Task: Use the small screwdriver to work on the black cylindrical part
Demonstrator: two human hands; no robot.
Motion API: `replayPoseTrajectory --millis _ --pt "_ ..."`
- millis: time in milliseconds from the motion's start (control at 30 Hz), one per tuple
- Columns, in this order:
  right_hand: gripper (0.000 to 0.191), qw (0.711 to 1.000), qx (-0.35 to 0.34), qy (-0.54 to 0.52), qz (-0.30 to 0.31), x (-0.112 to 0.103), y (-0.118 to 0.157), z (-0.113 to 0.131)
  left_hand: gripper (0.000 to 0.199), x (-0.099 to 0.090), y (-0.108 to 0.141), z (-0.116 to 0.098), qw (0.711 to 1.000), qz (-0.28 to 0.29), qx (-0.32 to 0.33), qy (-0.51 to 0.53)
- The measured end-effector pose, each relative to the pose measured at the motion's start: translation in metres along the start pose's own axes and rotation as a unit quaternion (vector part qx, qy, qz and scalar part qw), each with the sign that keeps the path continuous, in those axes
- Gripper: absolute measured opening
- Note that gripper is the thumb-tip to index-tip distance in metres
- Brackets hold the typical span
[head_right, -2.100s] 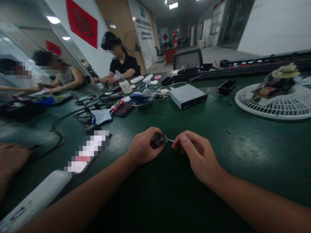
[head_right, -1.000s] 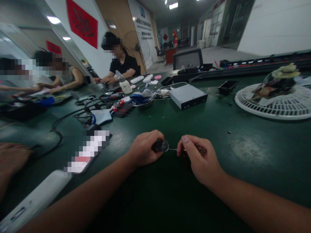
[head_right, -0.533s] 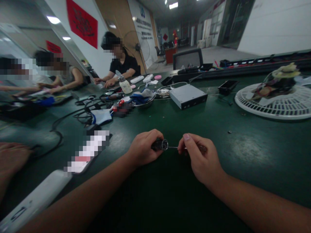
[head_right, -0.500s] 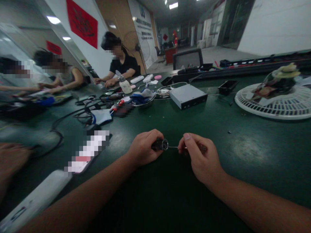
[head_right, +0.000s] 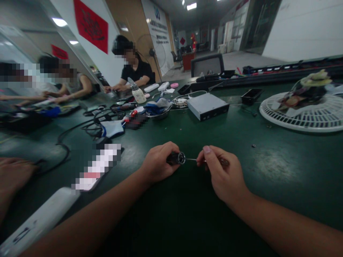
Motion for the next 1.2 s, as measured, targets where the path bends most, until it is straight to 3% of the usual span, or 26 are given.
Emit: replayPoseTrajectory --millis 333,500,667,833,1100,1200 --pt "0.042 0.997 0.007 -0.065 -0.043 -0.0011 -0.0005 -0.0021 0.022 -0.0053 0.002 0.0007 1.0 -0.018 -0.004 0.004" --pt "0.039 0.998 -0.011 -0.06 0.014 0.0043 -0.0011 0.0003 0.024 -0.0013 0.0005 -0.0008 1.0 -0.012 0.006 0.002" --pt "0.039 0.997 -0.037 -0.074 0.011 0.0014 0.0 0.0013 0.019 0.0027 -0.0004 0.0002 1.0 0.004 0.003 0.001" --pt "0.043 0.993 -0.051 -0.088 0.055 0.0077 0.0001 0.0028 0.023 0.0011 -0.001 0.0004 1.0 -0.005 0.0 0.0" --pt "0.041 0.998 -0.011 -0.055 0.012 0.0027 0.0003 -0.0035 0.02 0.0032 0.0002 -0.0043 1.0 0.016 0.024 -0.005" --pt "0.041 0.996 -0.022 -0.074 0.045 0.0076 -0.0002 0.001 0.02 0.0028 0.0002 -0.0049 0.999 0.022 0.031 -0.011"
Point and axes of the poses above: each hand's wrist, its own y-axis away from the middle knuckle, its own x-axis out of the palm, z = x × y, the point moved 7 cm from there along -y, towards the middle knuckle, and after that the axes turned 6 degrees about -x, right-handed, at the moved point
